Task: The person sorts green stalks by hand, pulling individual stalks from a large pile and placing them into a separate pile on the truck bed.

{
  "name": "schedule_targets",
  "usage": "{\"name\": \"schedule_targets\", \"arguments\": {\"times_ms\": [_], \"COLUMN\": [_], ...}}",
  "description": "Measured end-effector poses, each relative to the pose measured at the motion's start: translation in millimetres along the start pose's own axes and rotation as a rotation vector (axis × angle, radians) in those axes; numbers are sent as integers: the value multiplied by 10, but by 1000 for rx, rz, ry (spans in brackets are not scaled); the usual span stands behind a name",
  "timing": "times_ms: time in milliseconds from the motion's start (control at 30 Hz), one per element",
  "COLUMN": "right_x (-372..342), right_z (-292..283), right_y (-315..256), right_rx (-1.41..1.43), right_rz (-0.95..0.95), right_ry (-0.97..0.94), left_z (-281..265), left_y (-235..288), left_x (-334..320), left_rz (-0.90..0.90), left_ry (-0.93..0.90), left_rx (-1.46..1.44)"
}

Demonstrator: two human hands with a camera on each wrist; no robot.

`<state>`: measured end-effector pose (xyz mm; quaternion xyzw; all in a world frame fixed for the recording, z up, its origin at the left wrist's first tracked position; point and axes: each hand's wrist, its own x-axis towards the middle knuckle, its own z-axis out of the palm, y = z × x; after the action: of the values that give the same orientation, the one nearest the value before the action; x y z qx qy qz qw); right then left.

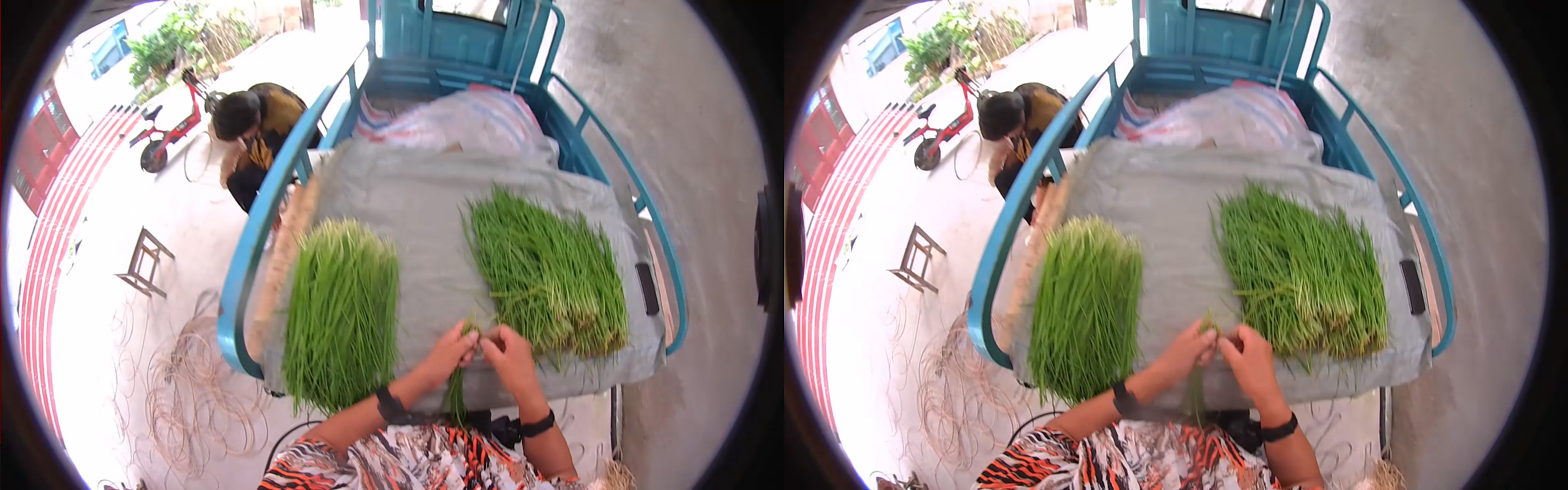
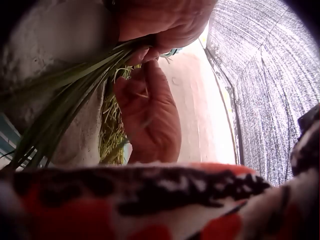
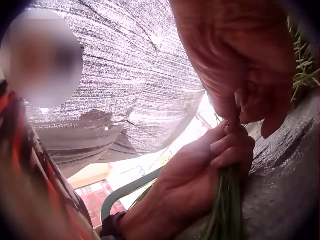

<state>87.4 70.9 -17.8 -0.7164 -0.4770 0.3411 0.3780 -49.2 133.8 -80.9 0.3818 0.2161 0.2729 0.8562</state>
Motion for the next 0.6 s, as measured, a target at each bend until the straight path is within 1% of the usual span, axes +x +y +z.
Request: {"name": "schedule_targets", "arguments": {"times_ms": [67, 100, 167, 367, 600], "right_x": [35, 37, -28, -38, -66], "right_z": [26, 45, 78, 59, 31], "right_y": [141, 73, -105, -107, -33], "right_rx": [-11, 107, 341, 419, 382], "right_rz": [-53, 10, 150, 121, 65], "right_ry": [-28, -32, -49, -104, -112], "left_z": [16, 14, -22, 11, 49], "left_y": [-32, -41, -38, -20, -12], "left_x": [24, 31, 30, 16, -11], "left_rz": [29, 37, 54, 57, 75], "left_ry": [14, 20, -4, 8, 0], "left_rx": [-61, -97, -80, -32, -17]}}
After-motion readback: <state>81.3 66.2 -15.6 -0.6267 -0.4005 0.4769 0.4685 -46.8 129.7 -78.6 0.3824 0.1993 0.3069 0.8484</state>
